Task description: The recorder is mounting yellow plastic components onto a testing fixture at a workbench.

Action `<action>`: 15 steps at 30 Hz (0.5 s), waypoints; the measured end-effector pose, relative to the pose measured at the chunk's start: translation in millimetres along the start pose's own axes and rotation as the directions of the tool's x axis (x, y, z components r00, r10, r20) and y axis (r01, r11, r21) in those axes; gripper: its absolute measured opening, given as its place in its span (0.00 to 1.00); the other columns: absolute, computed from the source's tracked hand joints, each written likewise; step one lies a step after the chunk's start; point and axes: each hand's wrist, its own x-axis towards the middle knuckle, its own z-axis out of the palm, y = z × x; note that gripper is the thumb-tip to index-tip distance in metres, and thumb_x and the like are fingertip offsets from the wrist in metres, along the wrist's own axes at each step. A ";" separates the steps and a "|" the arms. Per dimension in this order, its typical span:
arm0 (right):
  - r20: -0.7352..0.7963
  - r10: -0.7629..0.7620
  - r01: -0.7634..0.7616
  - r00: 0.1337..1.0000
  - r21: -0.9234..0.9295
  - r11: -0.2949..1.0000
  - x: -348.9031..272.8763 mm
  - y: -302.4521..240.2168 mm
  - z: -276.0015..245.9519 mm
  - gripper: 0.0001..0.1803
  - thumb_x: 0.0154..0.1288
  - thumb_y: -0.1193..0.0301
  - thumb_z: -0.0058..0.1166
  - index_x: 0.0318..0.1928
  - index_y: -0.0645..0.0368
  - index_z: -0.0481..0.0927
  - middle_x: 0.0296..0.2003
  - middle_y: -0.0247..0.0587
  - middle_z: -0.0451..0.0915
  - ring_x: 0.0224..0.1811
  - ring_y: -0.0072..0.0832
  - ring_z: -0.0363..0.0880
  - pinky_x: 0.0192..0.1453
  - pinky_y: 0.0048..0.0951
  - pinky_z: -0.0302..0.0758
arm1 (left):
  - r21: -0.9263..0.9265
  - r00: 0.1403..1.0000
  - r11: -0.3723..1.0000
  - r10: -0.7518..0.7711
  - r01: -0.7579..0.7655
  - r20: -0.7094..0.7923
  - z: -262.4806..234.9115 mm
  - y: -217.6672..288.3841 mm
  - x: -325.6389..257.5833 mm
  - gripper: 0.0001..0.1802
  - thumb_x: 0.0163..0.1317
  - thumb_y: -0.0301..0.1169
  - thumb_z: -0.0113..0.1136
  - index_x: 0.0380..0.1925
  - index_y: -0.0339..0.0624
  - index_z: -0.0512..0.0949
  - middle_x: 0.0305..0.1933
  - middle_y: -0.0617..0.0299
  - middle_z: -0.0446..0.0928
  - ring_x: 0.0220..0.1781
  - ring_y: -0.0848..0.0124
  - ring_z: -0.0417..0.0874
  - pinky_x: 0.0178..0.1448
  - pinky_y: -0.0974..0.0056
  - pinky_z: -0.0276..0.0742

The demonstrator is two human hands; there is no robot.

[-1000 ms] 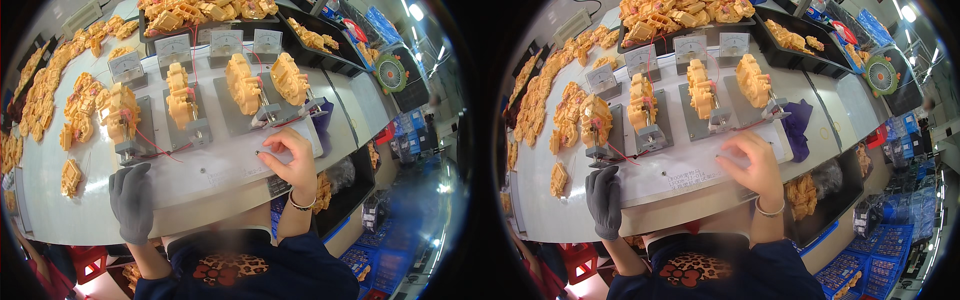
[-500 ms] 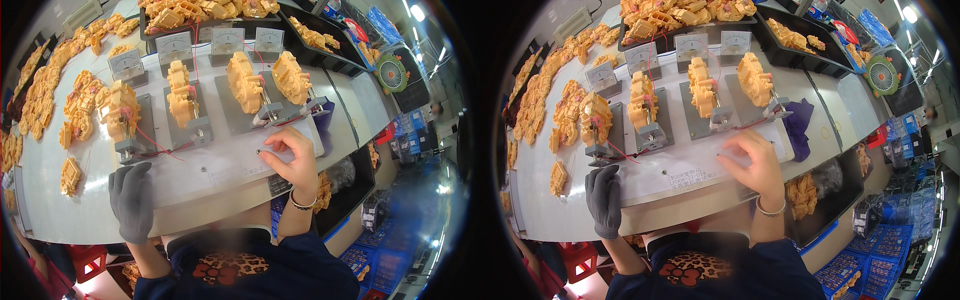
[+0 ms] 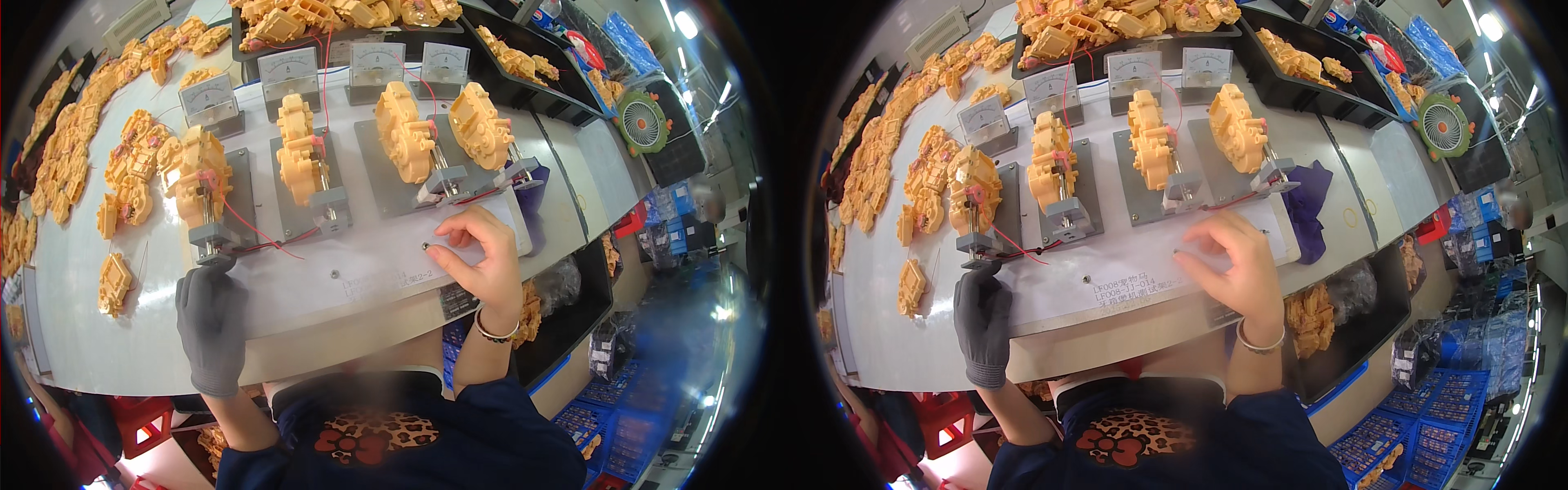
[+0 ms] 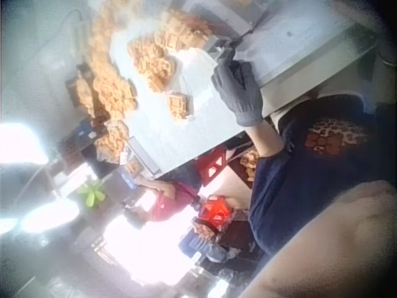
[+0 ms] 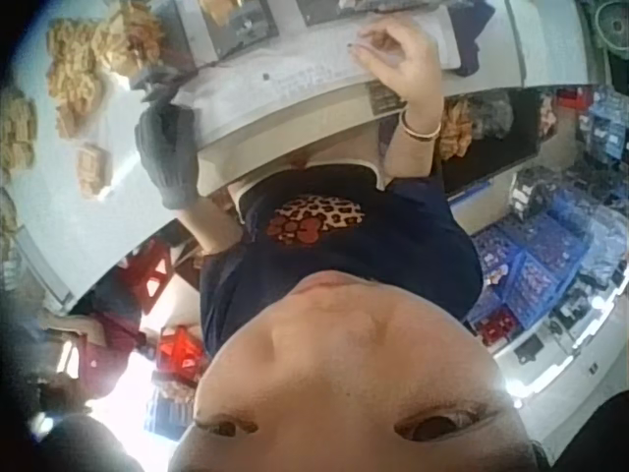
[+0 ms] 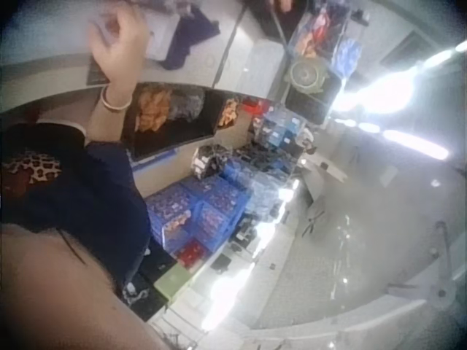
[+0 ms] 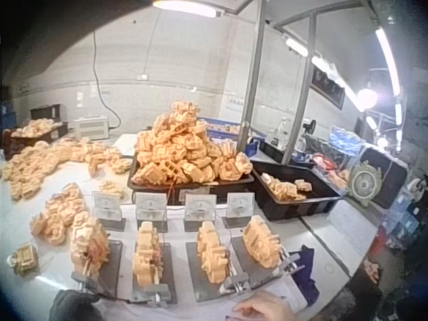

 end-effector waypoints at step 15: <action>-0.443 -0.061 0.028 0.895 -0.079 0.996 -22.4 25.3 -19.5 0.10 0.54 0.75 0.67 0.35 0.63 0.79 0.29 0.36 0.77 0.28 0.25 0.72 0.36 0.24 0.70 | 0.000 0.960 0.966 0.259 -0.260 0.103 54.0 55.6 16.8 0.06 0.52 0.27 0.66 0.28 0.38 0.80 0.31 0.55 0.77 0.35 0.55 0.77 0.39 0.57 0.73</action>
